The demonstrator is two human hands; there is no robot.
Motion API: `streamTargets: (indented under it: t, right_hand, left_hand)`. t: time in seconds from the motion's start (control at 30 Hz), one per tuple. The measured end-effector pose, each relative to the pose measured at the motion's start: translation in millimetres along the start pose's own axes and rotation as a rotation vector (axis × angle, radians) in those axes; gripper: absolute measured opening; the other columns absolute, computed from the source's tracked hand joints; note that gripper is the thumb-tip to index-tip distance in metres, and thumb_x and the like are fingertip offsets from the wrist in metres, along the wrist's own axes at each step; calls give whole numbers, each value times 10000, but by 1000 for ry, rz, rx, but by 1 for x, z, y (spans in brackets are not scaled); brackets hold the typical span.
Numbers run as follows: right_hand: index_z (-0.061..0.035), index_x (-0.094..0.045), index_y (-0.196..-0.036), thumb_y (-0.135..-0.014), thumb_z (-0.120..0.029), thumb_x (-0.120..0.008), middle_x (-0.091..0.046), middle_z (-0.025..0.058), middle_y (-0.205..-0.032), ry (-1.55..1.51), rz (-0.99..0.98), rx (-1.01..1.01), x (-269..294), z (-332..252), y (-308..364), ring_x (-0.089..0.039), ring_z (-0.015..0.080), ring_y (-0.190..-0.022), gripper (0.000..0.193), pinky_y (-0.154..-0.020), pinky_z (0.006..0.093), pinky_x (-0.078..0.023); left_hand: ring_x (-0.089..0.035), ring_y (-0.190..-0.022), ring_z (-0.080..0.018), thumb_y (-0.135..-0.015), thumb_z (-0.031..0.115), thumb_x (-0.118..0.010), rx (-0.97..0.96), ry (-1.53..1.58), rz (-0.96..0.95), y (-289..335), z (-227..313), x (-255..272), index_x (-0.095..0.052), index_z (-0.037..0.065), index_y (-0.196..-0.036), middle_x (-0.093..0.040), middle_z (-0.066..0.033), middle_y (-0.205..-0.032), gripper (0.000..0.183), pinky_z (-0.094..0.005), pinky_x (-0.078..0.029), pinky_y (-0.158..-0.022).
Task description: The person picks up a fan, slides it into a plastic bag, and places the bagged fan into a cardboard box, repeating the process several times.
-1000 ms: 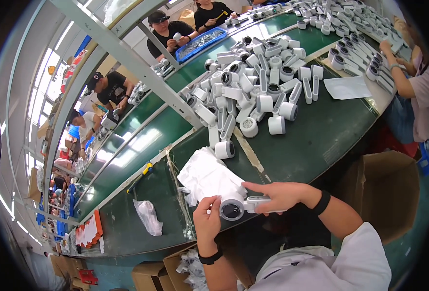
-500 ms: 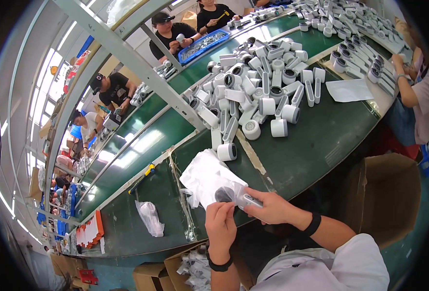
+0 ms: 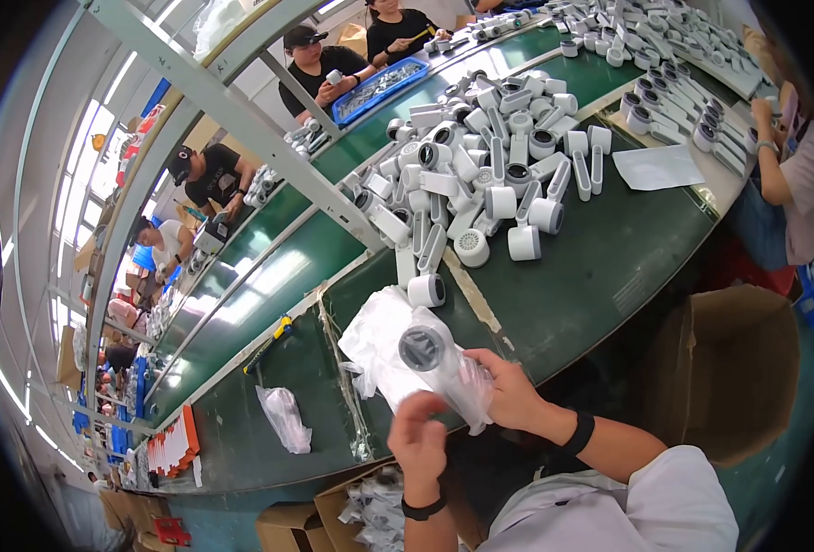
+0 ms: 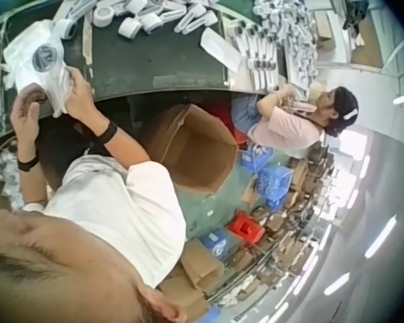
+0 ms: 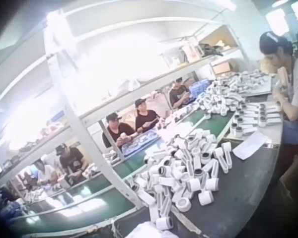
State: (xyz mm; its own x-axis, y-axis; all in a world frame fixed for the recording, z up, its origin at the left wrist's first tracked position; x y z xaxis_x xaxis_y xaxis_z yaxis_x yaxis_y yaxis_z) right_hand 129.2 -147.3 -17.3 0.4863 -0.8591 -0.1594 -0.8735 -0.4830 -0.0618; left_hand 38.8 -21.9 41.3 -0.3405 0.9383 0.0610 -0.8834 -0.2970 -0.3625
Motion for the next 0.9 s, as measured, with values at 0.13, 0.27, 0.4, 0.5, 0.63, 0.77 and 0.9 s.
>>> streamTargets:
  t: [0.13,0.27,0.4,0.5,0.63,0.77,0.9]
  right_hand:
    - [2,-511,-1263,-854,-53,-666,-613,85,-1142,174,15,76,-22,-19,5,-588,140,-1014,441,-873,286,-483]
    - [5,-605,-1126,-787,-14,-655,-596,145,-1002,507,152,426,-36,-77,9,-573,289,-911,342,-780,351,-466]
    - [5,-676,-957,-807,26,-643,-625,130,-916,476,217,543,-36,-94,10,-592,303,-835,154,-712,350,-481]
    - [-3,-685,-942,-810,10,-673,-649,114,-821,454,63,573,-40,-77,10,-615,276,-719,133,-644,332,-491]
    - [-5,-700,-927,-822,-19,-694,-644,82,-716,393,-131,462,-49,-53,12,-603,191,-593,106,-551,288,-461]
    - [-20,-711,-939,-833,-86,-701,-660,116,-742,424,-178,198,-33,-9,1,-638,208,-619,125,-566,300,-487]
    - [-16,-710,-932,-845,-133,-695,-676,114,-772,508,-94,159,-19,14,-2,-638,187,-606,147,-565,278,-495]
  left_hand:
    - [-508,-1196,-229,-954,149,-587,310,423,173,15,-47,2,-411,1,-1351,-492,-117,-1326,459,-383,-482,-959]
    - [-539,-1199,-221,-961,74,-555,543,772,152,28,-52,-21,-417,49,-1358,-531,-100,-1306,421,-379,-487,-957]
    - [-623,-1071,-280,-971,69,-536,475,899,190,29,-49,17,-415,51,-1334,-580,-120,-1246,383,-416,-549,-833]
    - [-644,-990,-322,-956,88,-568,324,905,274,31,-35,57,-406,57,-1347,-579,-150,-1228,424,-453,-578,-716]
    - [-653,-925,-297,-926,42,-587,230,410,717,68,-23,167,-441,36,-1338,-591,-149,-1194,437,-396,-597,-588]
    - [-642,-796,-193,-865,-18,-646,279,-266,1078,117,4,296,-519,-32,-1264,-628,-120,-1082,419,-295,-572,-527]
    - [-638,-763,-184,-836,-2,-682,326,-477,1129,135,-33,379,-517,-42,-1297,-638,-136,-1073,491,-278,-528,-516]
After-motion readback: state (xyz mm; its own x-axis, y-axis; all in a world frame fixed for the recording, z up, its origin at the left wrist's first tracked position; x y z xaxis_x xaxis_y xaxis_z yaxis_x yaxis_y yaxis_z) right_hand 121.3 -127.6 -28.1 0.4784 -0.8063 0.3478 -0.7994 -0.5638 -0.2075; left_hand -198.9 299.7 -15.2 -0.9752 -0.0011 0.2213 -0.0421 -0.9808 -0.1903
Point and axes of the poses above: each hand's wrist, its own y-axis away from the middle knuckle, its own x-axis out of the back of the hand, z = x × y, the point moved 9 cm from there along -y, towards the middle knuckle
